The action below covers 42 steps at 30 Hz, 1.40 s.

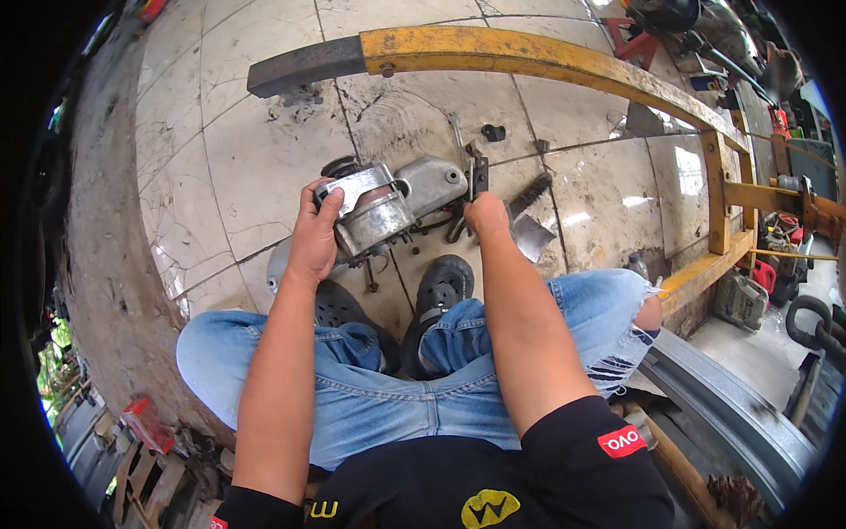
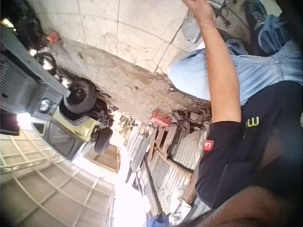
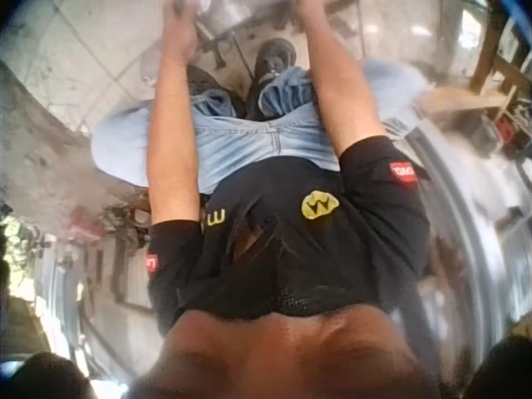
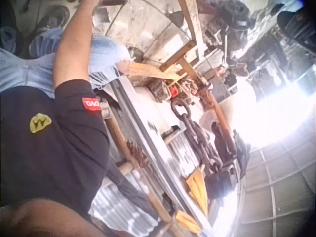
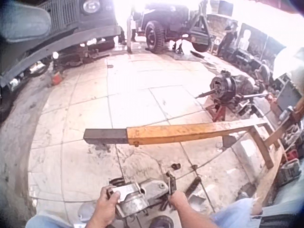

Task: The person sits on the floor and uses a wrench and a hammer to disassemble a small engine component, removing bolts and separating the casing to expose the internal rotor.

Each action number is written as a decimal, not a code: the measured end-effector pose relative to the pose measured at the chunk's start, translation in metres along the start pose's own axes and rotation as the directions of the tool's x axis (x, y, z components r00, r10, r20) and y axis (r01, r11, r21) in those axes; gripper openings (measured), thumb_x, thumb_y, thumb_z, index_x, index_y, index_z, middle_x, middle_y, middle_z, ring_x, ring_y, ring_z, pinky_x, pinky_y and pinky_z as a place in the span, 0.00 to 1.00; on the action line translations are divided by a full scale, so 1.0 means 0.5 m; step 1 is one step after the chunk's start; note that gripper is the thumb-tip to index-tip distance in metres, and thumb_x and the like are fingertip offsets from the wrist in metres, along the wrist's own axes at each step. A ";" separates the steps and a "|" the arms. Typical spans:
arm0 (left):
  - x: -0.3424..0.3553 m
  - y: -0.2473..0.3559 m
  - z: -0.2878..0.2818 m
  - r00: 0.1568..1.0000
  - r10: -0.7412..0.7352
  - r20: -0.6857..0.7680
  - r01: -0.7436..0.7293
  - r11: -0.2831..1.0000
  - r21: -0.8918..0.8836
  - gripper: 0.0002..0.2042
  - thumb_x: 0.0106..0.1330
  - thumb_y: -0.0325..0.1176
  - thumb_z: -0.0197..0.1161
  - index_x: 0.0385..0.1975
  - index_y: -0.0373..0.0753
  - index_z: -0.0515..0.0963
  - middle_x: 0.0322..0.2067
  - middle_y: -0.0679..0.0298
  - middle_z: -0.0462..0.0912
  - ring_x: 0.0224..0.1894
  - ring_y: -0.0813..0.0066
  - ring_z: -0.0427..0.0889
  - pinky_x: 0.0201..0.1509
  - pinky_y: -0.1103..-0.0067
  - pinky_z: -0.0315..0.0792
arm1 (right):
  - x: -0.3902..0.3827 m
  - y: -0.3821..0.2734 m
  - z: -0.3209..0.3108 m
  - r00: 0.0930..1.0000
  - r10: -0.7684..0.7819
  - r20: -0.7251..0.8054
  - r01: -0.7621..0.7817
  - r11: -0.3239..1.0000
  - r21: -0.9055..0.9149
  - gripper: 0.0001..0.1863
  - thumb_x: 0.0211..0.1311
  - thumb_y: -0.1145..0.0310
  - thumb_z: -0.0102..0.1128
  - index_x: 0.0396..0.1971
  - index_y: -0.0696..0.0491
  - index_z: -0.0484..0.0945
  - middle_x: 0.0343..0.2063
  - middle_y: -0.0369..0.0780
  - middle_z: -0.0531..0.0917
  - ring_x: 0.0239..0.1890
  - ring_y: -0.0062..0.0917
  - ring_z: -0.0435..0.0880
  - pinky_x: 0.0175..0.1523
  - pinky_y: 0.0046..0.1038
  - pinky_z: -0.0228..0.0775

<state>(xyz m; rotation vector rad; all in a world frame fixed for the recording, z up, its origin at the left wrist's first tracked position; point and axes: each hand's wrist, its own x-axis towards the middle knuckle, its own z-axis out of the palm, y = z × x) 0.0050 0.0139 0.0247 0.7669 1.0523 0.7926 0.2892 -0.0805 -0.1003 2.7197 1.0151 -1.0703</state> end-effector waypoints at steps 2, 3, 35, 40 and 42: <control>-0.005 -0.001 -0.008 0.999 0.032 -0.025 -0.031 0.999 0.029 0.18 0.68 0.40 0.64 0.53 0.43 0.70 0.48 0.65 0.71 0.48 0.78 0.68 0.55 0.80 0.65 | -0.011 -0.024 0.015 1.000 0.010 -0.015 -0.010 1.000 -0.012 0.19 0.59 0.58 0.60 0.46 0.52 0.82 0.43 0.51 0.84 0.49 0.47 0.81 0.56 0.41 0.72; -0.004 -0.006 -0.014 0.998 0.040 -0.043 -0.038 0.998 0.046 0.18 0.68 0.40 0.65 0.53 0.43 0.71 0.48 0.65 0.71 0.49 0.77 0.68 0.56 0.79 0.65 | -0.021 -0.030 0.016 1.000 -0.006 -0.028 0.006 1.000 0.000 0.19 0.59 0.57 0.60 0.46 0.52 0.82 0.42 0.51 0.84 0.49 0.47 0.81 0.56 0.41 0.72; 0.071 -0.045 -0.029 0.997 0.016 -0.075 -0.004 0.988 0.157 0.23 0.62 0.48 0.67 0.53 0.44 0.75 0.57 0.54 0.69 0.57 0.61 0.70 0.62 0.69 0.66 | -0.310 -0.258 -0.175 0.880 -0.470 0.064 0.070 0.263 0.962 0.09 0.62 0.75 0.62 0.40 0.57 0.73 0.35 0.42 0.83 0.36 0.30 0.87 0.36 0.29 0.80; 0.071 -0.052 -0.030 0.997 0.017 -0.073 -0.004 0.987 0.162 0.22 0.62 0.48 0.67 0.53 0.45 0.75 0.57 0.54 0.69 0.57 0.61 0.70 0.63 0.69 0.66 | -0.312 -0.266 -0.158 0.874 -0.486 0.010 0.135 0.263 0.955 0.09 0.62 0.76 0.62 0.40 0.58 0.73 0.37 0.43 0.83 0.37 0.31 0.87 0.39 0.29 0.82; 0.071 -0.054 -0.029 0.998 0.017 -0.059 -0.007 0.987 0.160 0.22 0.62 0.48 0.67 0.53 0.45 0.75 0.57 0.54 0.69 0.58 0.60 0.69 0.63 0.69 0.66 | -0.297 -0.249 -0.153 0.904 -0.424 -0.056 0.159 0.211 0.964 0.09 0.62 0.76 0.62 0.40 0.58 0.73 0.37 0.44 0.83 0.36 0.31 0.87 0.39 0.29 0.82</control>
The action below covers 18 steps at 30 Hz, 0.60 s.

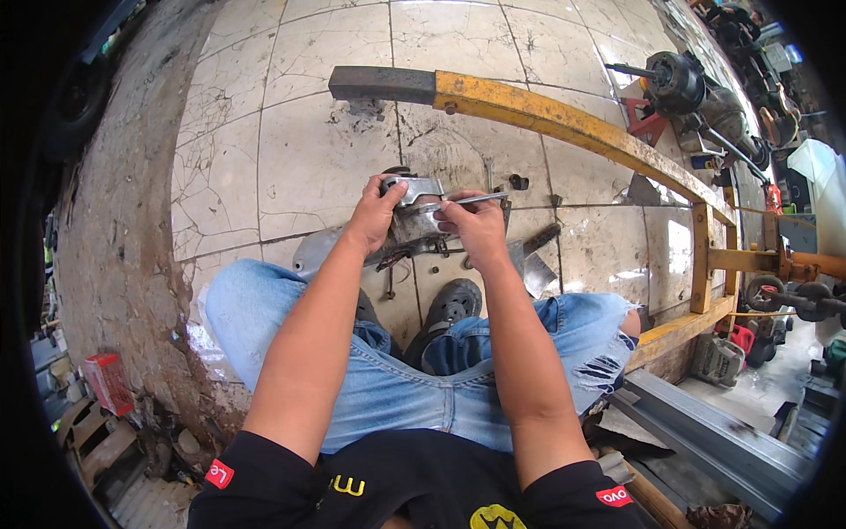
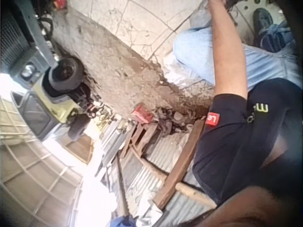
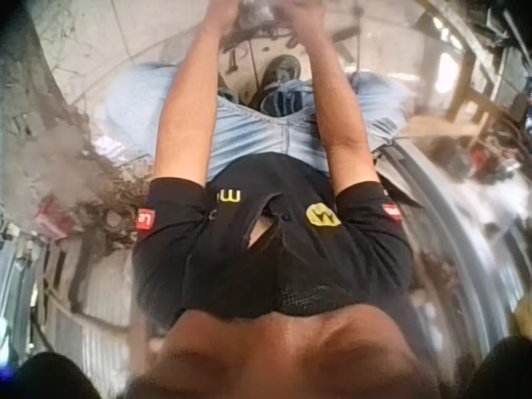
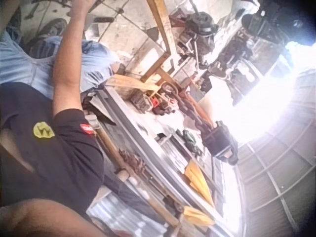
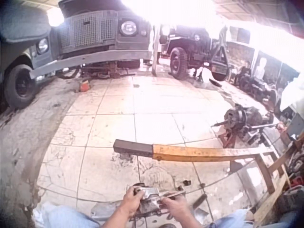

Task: The person sits on the floor and uses a wrench and a hammer to disassemble a small engine component, removing bolts and separating the casing to expose the internal rotor.

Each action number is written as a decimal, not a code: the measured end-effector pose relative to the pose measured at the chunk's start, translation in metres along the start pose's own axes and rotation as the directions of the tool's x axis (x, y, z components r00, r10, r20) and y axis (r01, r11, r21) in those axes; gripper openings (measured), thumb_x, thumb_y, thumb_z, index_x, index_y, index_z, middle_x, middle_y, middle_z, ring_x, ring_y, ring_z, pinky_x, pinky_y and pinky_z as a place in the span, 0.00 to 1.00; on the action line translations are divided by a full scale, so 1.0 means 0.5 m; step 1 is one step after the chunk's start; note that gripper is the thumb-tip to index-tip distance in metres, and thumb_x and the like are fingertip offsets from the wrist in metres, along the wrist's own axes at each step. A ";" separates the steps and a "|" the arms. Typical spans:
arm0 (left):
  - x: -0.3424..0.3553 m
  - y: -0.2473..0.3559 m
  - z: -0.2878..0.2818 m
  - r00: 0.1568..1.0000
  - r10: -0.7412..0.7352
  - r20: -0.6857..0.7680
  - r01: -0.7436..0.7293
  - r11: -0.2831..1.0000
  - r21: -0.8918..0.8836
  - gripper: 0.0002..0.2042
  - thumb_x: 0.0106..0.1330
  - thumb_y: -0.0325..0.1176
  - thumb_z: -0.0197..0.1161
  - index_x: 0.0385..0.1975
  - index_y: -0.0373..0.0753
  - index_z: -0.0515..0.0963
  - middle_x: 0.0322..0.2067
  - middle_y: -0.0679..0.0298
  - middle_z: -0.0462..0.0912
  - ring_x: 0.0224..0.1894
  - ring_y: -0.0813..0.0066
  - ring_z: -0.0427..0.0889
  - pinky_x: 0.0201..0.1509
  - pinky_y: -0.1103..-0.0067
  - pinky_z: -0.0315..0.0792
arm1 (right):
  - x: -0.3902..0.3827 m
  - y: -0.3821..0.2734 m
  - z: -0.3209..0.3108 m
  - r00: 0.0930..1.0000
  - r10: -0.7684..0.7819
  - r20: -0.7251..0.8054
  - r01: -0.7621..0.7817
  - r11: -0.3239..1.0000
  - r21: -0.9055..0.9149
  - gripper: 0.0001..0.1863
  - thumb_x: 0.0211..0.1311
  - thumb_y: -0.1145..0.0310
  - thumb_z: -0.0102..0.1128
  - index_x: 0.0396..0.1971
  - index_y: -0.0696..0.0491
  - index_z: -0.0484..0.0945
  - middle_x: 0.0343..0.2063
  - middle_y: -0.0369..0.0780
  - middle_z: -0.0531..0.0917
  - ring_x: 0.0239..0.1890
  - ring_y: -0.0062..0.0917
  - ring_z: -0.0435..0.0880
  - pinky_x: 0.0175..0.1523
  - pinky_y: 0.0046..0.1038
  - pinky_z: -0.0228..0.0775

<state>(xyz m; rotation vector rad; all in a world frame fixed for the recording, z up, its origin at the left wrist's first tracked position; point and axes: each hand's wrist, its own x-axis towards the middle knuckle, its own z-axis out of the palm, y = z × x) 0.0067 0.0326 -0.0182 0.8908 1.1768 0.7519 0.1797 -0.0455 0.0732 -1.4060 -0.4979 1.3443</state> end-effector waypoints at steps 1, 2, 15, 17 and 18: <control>0.000 -0.001 -0.002 1.000 0.000 0.005 0.000 1.000 -0.003 0.22 0.62 0.48 0.67 0.53 0.45 0.75 0.57 0.54 0.69 0.58 0.60 0.69 0.63 0.69 0.65 | 0.006 0.007 -0.015 0.999 -0.023 -0.039 0.023 1.000 0.018 0.09 0.62 0.76 0.62 0.40 0.58 0.73 0.37 0.44 0.83 0.36 0.31 0.87 0.39 0.28 0.82; 0.000 -0.002 -0.002 1.000 0.002 0.006 -0.002 1.000 -0.006 0.22 0.62 0.48 0.67 0.53 0.45 0.75 0.57 0.54 0.69 0.58 0.60 0.69 0.63 0.69 0.65 | 0.014 0.009 -0.046 0.994 -0.051 -0.093 0.047 0.998 -0.046 0.09 0.61 0.77 0.62 0.40 0.59 0.73 0.36 0.44 0.83 0.36 0.31 0.87 0.39 0.29 0.83; -0.003 -0.012 -0.003 0.999 0.038 -0.010 -0.039 0.999 -0.039 0.22 0.62 0.47 0.68 0.52 0.42 0.76 0.54 0.55 0.72 0.55 0.63 0.71 0.61 0.70 0.66 | -0.008 -0.006 -0.045 0.999 0.042 0.000 -0.041 0.997 0.072 0.09 0.59 0.79 0.63 0.38 0.62 0.73 0.35 0.46 0.82 0.37 0.32 0.87 0.42 0.30 0.84; -0.004 -0.008 -0.004 0.999 0.046 -0.014 -0.046 0.999 -0.013 0.22 0.62 0.47 0.68 0.51 0.42 0.76 0.53 0.55 0.72 0.54 0.63 0.72 0.60 0.71 0.67 | 0.010 0.000 -0.098 0.990 -0.002 -0.138 -0.002 1.000 -0.031 0.10 0.59 0.79 0.63 0.39 0.62 0.73 0.35 0.46 0.82 0.37 0.32 0.86 0.41 0.30 0.84; -0.005 -0.006 -0.004 0.998 0.057 0.000 -0.057 0.998 -0.020 0.20 0.64 0.44 0.66 0.51 0.42 0.73 0.51 0.58 0.74 0.53 0.67 0.73 0.58 0.72 0.68 | 0.017 0.003 -0.123 0.978 -0.030 -0.206 0.013 0.996 -0.085 0.10 0.59 0.79 0.63 0.39 0.62 0.73 0.35 0.46 0.82 0.37 0.32 0.86 0.41 0.30 0.84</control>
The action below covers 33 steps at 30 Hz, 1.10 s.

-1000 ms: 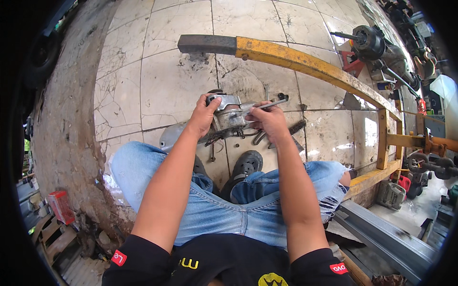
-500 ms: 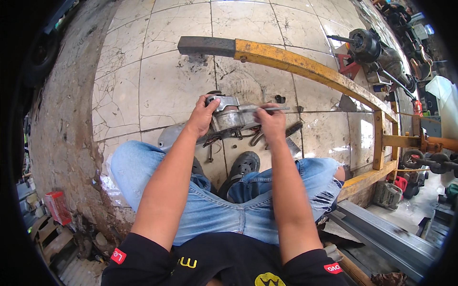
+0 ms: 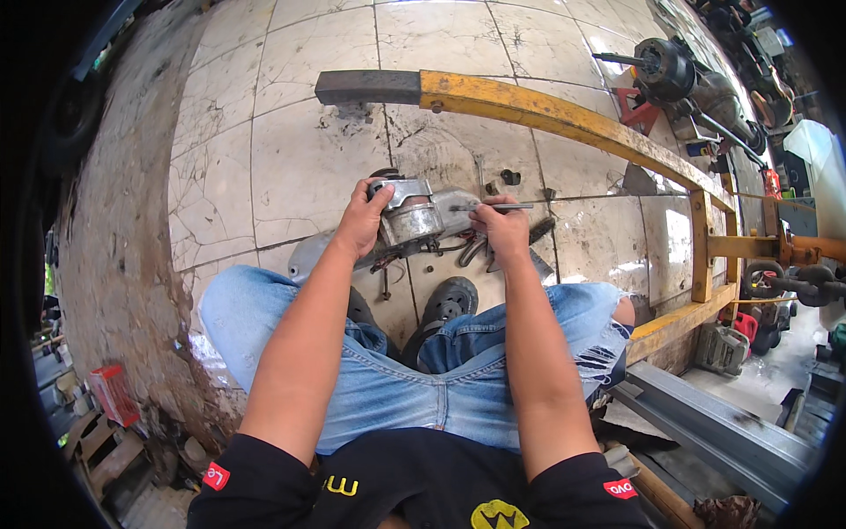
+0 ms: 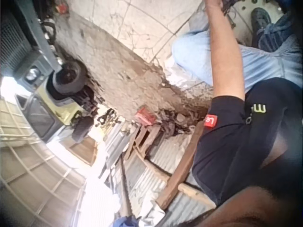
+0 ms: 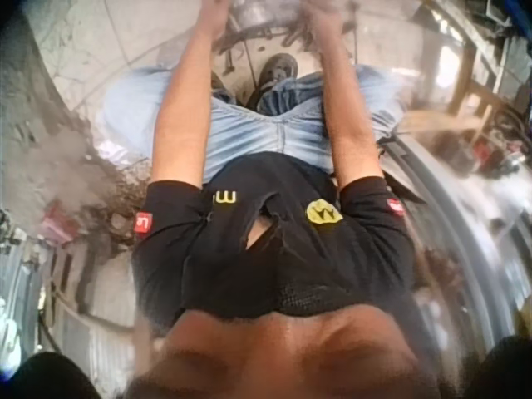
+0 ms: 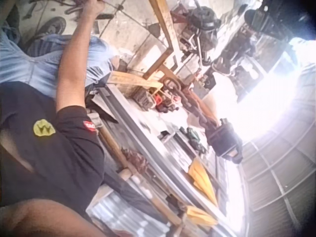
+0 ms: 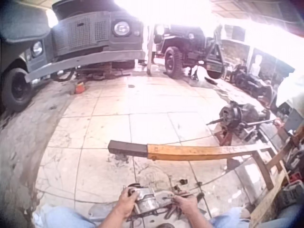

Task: The person sits on the floor and uses a wrench and a hammer to disassemble a small engine component, removing bolts and separating the casing to expose the internal rotor.

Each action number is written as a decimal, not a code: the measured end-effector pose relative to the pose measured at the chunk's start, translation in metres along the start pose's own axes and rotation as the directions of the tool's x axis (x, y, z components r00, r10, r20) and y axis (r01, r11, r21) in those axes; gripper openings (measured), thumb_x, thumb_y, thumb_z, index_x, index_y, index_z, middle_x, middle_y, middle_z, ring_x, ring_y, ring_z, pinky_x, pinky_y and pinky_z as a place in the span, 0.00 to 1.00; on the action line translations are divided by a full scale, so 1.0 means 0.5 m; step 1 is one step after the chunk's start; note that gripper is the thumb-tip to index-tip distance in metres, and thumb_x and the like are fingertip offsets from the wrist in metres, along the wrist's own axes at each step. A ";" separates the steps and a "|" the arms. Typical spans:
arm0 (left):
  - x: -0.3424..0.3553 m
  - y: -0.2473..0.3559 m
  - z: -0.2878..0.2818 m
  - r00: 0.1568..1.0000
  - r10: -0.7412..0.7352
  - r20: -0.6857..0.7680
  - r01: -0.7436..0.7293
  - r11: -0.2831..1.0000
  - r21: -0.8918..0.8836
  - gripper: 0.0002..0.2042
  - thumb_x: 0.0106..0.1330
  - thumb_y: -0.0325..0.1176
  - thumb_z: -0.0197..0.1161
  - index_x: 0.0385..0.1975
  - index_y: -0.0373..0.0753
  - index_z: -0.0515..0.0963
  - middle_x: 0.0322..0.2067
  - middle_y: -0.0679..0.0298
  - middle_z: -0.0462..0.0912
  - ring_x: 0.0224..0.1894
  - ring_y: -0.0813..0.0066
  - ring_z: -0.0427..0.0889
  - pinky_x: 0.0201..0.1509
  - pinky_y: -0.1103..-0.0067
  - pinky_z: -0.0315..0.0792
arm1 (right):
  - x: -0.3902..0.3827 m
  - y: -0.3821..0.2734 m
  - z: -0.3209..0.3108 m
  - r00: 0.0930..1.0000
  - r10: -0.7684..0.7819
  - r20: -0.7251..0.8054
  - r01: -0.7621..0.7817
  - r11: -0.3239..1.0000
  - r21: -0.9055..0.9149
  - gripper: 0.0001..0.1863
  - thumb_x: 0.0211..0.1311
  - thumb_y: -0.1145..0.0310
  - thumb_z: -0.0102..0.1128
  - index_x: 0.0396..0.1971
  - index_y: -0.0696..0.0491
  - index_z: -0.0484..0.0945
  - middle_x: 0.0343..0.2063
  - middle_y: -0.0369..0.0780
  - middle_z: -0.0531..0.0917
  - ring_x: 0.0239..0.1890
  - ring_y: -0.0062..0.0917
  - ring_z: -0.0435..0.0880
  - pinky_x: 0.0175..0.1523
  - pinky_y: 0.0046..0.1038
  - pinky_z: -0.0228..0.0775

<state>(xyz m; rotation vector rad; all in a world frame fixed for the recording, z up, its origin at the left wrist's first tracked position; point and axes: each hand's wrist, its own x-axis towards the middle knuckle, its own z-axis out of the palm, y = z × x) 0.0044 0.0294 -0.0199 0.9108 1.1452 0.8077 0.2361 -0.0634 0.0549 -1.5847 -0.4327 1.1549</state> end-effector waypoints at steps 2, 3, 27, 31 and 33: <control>-0.005 0.006 0.002 1.000 0.017 0.022 -0.017 1.000 -0.017 0.18 0.68 0.38 0.64 0.52 0.41 0.68 0.46 0.63 0.76 0.49 0.75 0.73 0.54 0.74 0.70 | -0.005 -0.011 -0.002 1.000 0.006 0.012 -0.007 0.995 0.097 0.10 0.60 0.78 0.62 0.40 0.61 0.73 0.36 0.46 0.82 0.37 0.33 0.87 0.41 0.31 0.84; -0.003 0.011 0.002 1.000 0.010 0.016 -0.009 1.000 -0.024 0.18 0.67 0.40 0.65 0.51 0.41 0.71 0.48 0.61 0.75 0.50 0.72 0.73 0.55 0.74 0.69 | -0.008 -0.013 0.003 0.998 0.010 0.060 -0.020 0.986 0.163 0.10 0.61 0.78 0.62 0.40 0.61 0.72 0.36 0.46 0.82 0.38 0.34 0.87 0.42 0.32 0.84; -0.021 0.024 0.001 1.000 0.007 -0.012 -0.008 0.996 -0.084 0.17 0.65 0.41 0.66 0.48 0.38 0.74 0.46 0.62 0.75 0.46 0.74 0.73 0.53 0.76 0.69 | -0.021 -0.008 0.018 0.998 0.027 0.060 -0.040 0.975 0.218 0.09 0.60 0.78 0.62 0.38 0.59 0.73 0.34 0.45 0.82 0.36 0.32 0.87 0.40 0.30 0.84; -0.026 0.024 0.004 1.000 -0.002 0.017 0.004 0.992 -0.126 0.17 0.65 0.40 0.66 0.48 0.38 0.75 0.46 0.61 0.75 0.47 0.74 0.73 0.53 0.76 0.69 | -0.021 0.013 0.014 0.997 0.056 0.050 -0.063 0.988 0.138 0.08 0.60 0.78 0.62 0.37 0.59 0.73 0.34 0.45 0.82 0.36 0.32 0.87 0.39 0.30 0.84; -0.015 0.030 0.018 0.999 0.023 0.027 -0.020 0.992 -0.124 0.17 0.65 0.40 0.66 0.47 0.38 0.75 0.47 0.61 0.75 0.47 0.73 0.73 0.54 0.76 0.69 | 0.017 0.051 -0.046 1.000 0.005 -0.003 -0.006 0.991 -0.134 0.08 0.61 0.78 0.62 0.37 0.60 0.72 0.34 0.45 0.82 0.36 0.32 0.87 0.40 0.30 0.84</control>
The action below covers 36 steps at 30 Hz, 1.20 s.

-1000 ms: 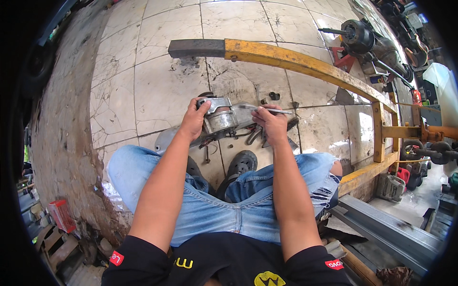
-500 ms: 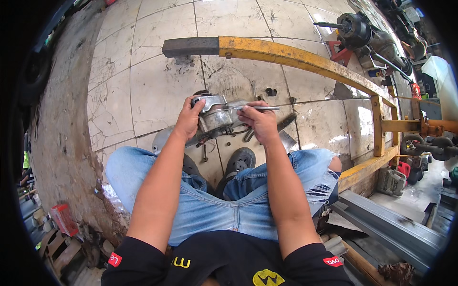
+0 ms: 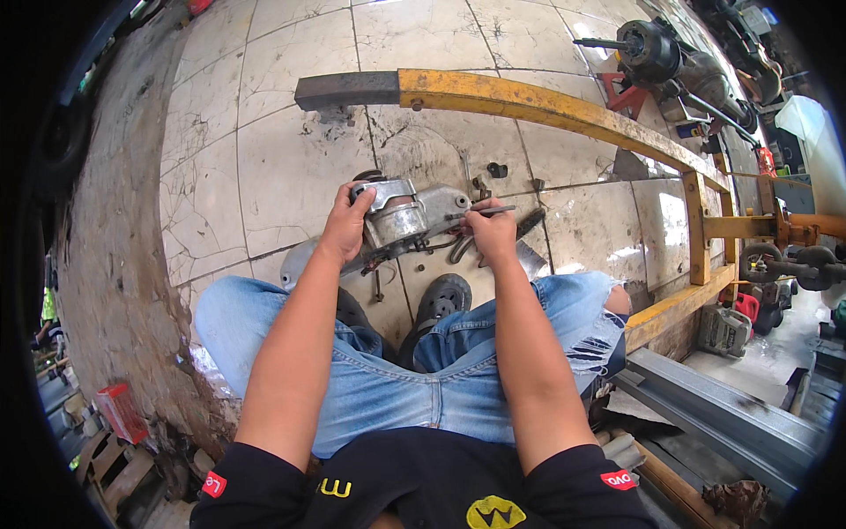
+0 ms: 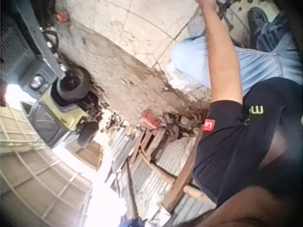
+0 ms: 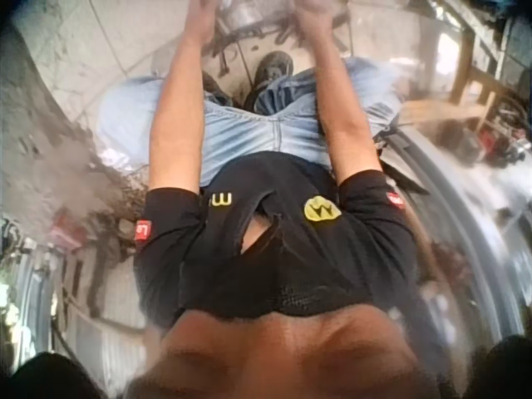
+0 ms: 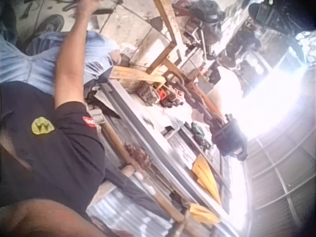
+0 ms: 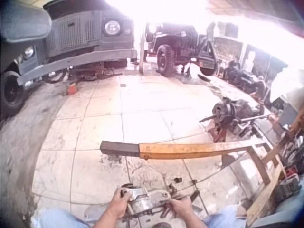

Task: The person sits on the floor and uses a wrench and a hammer to disassemble a small engine component, removing bolts and separating the casing to expose the internal rotor.

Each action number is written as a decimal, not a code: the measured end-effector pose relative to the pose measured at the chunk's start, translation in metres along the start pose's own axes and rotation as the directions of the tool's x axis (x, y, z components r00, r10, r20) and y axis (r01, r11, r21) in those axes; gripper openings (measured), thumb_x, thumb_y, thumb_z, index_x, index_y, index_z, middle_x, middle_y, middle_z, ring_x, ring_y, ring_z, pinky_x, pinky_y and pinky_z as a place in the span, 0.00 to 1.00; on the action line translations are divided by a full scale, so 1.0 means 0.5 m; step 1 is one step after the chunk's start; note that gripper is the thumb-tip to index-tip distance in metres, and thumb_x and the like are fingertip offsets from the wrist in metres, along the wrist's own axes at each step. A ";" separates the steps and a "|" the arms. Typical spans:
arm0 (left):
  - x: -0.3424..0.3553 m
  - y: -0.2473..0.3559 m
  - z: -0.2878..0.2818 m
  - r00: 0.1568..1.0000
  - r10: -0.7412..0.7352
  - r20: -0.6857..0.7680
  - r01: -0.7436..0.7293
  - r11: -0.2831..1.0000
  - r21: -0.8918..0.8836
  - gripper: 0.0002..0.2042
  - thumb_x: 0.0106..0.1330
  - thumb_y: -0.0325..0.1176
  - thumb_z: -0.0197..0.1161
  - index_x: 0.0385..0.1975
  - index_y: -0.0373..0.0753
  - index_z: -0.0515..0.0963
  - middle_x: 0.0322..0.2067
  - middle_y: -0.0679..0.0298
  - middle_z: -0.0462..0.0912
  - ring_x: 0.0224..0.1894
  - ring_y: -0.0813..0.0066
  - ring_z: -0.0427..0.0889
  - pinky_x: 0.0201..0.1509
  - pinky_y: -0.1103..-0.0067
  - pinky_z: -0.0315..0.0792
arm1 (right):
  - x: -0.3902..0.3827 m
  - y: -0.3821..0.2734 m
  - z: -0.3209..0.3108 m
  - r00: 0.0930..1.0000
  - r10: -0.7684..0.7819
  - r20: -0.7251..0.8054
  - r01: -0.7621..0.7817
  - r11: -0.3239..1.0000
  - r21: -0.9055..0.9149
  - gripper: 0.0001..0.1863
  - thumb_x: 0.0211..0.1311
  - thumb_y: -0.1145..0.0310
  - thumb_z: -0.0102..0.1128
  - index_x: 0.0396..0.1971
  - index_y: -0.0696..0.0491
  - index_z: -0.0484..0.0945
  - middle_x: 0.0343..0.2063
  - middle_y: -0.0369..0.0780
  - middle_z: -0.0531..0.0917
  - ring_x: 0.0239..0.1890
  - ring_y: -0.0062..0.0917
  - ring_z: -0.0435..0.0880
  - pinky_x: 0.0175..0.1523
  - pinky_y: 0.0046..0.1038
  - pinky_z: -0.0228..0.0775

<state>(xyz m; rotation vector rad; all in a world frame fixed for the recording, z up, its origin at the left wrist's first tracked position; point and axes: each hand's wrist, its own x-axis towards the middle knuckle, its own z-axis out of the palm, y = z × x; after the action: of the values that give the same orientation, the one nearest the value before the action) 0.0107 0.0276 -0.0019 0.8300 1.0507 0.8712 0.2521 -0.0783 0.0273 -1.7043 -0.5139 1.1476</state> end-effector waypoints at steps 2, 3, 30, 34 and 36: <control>-0.002 -0.009 -0.015 0.999 0.019 -0.037 -0.018 0.999 0.027 0.17 0.64 0.40 0.67 0.47 0.38 0.76 0.47 0.60 0.75 0.47 0.73 0.73 0.54 0.76 0.69 | -0.020 -0.027 0.029 1.000 -0.009 -0.015 0.012 0.977 0.213 0.08 0.61 0.78 0.62 0.37 0.60 0.72 0.35 0.45 0.82 0.36 0.33 0.87 0.41 0.30 0.84; 0.002 -0.011 -0.019 0.999 0.015 -0.045 -0.013 0.999 0.035 0.17 0.64 0.41 0.67 0.47 0.38 0.76 0.47 0.60 0.75 0.47 0.72 0.73 0.54 0.75 0.69 | -0.031 -0.048 0.047 1.000 -0.012 -0.022 0.018 0.949 0.316 0.08 0.61 0.78 0.62 0.37 0.60 0.72 0.35 0.45 0.82 0.36 0.33 0.87 0.41 0.30 0.84; -0.004 0.002 -0.010 1.000 -0.012 -0.020 0.014 0.993 0.117 0.16 0.68 0.38 0.64 0.51 0.41 0.70 0.45 0.66 0.76 0.48 0.76 0.72 0.55 0.78 0.67 | -0.061 -0.073 0.050 0.940 -0.274 0.201 0.320 0.913 -0.253 0.05 0.59 0.73 0.62 0.27 0.58 0.76 0.25 0.38 0.85 0.27 0.19 0.83 0.33 0.21 0.74; -0.001 -0.009 -0.018 0.998 0.012 -0.065 -0.006 0.996 0.094 0.18 0.64 0.42 0.67 0.47 0.39 0.76 0.48 0.59 0.75 0.48 0.70 0.74 0.55 0.75 0.69 | -0.068 -0.106 0.045 0.962 -0.243 0.123 0.268 0.929 -0.256 0.05 0.59 0.75 0.62 0.30 0.60 0.75 0.26 0.41 0.84 0.31 0.22 0.85 0.35 0.24 0.78; -0.002 -0.009 -0.020 0.998 0.011 -0.060 -0.006 0.996 0.087 0.18 0.64 0.42 0.67 0.47 0.39 0.76 0.48 0.59 0.75 0.48 0.70 0.74 0.55 0.75 0.69 | -0.078 -0.129 0.056 0.989 -0.107 0.106 0.108 0.994 0.002 0.06 0.60 0.75 0.61 0.32 0.61 0.74 0.27 0.42 0.84 0.32 0.24 0.86 0.36 0.26 0.80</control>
<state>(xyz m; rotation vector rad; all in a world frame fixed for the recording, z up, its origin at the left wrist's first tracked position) 0.0019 0.0262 -0.0083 0.8861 1.1458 0.8670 0.2203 -0.0662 0.1002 -1.6046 -0.6661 1.1642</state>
